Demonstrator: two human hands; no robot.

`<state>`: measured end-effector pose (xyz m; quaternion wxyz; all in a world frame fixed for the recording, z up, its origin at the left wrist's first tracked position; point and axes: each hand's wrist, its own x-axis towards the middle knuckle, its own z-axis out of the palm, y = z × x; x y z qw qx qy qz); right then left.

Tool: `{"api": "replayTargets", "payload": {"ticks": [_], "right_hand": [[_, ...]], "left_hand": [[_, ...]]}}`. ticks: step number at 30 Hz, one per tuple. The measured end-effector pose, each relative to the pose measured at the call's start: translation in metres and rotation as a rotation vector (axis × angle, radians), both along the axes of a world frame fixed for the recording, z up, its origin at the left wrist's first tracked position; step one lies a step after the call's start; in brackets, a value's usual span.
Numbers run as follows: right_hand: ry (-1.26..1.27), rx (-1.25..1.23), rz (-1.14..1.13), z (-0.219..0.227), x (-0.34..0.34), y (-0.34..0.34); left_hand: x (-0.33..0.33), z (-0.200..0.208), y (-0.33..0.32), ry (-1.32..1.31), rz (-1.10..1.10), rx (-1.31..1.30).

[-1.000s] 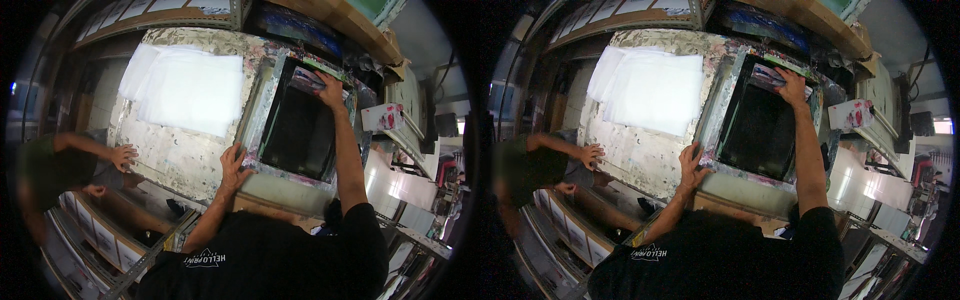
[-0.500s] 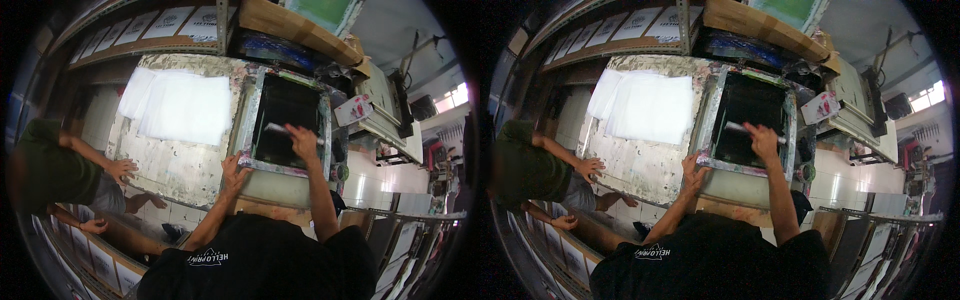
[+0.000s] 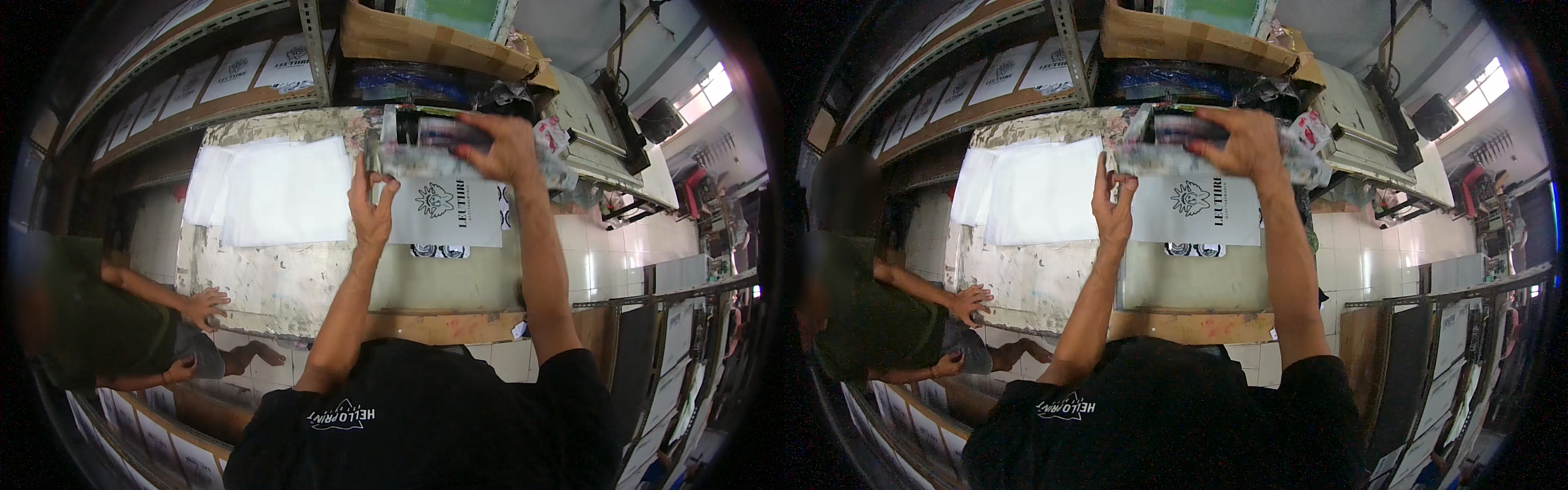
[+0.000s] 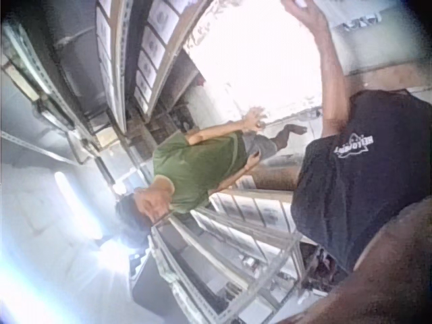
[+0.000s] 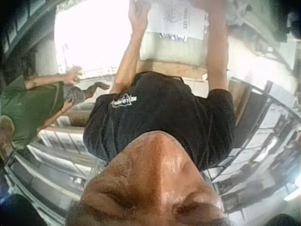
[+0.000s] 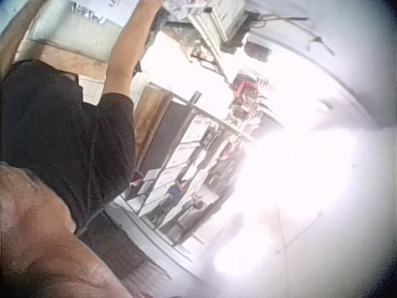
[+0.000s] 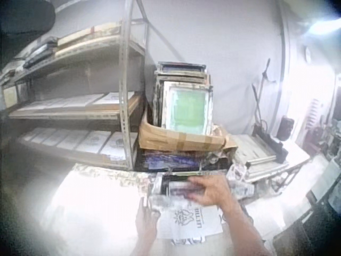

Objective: The person performs screen printing on white paper sheets using a squeegee and a screen frame. They repeatedly place a sheet under the screen, pull ink across the mesh, and lift the screen to reveal a printed logo. A coworker assists by removing the printed sheets and placing them on a drying rack.

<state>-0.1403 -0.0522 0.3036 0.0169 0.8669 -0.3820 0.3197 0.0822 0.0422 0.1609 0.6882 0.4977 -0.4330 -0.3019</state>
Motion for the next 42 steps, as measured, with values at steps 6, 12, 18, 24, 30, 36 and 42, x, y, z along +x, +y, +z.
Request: {"api": "replayTargets", "payload": {"ticks": [6, 12, 18, 24, 30, 36, 42], "right_hand": [[0.093, 0.005, -0.13, 0.051, 0.011, -0.062], [0.11, 0.028, -0.139, 0.068, 0.016, -0.096], [0.133, 0.066, -0.146, 0.068, 0.012, -0.122], [0.152, 0.027, -0.109, 0.066, 0.014, -0.125], [0.169, 0.101, -0.101, 0.077, 0.01, -0.112], [0.149, 0.078, -0.157, 0.066, 0.007, -0.119], [0.124, 0.101, -0.132, 0.071, 0.013, -0.114]], "left_hand": [[-0.021, -0.149, 0.029, -0.784, 0.443, 0.552], [-0.041, -0.192, 0.042, -0.582, 0.514, 0.461], [-0.039, -0.155, 0.037, 0.101, 0.491, 0.377], [0.06, -0.153, 0.086, 0.217, 0.732, 0.254], [0.181, -0.169, 0.192, 0.174, 1.028, 0.369], [0.176, -0.105, 0.188, -0.832, 1.601, 0.664], [0.115, -0.118, 0.071, -0.942, 0.684, 0.216]]}}
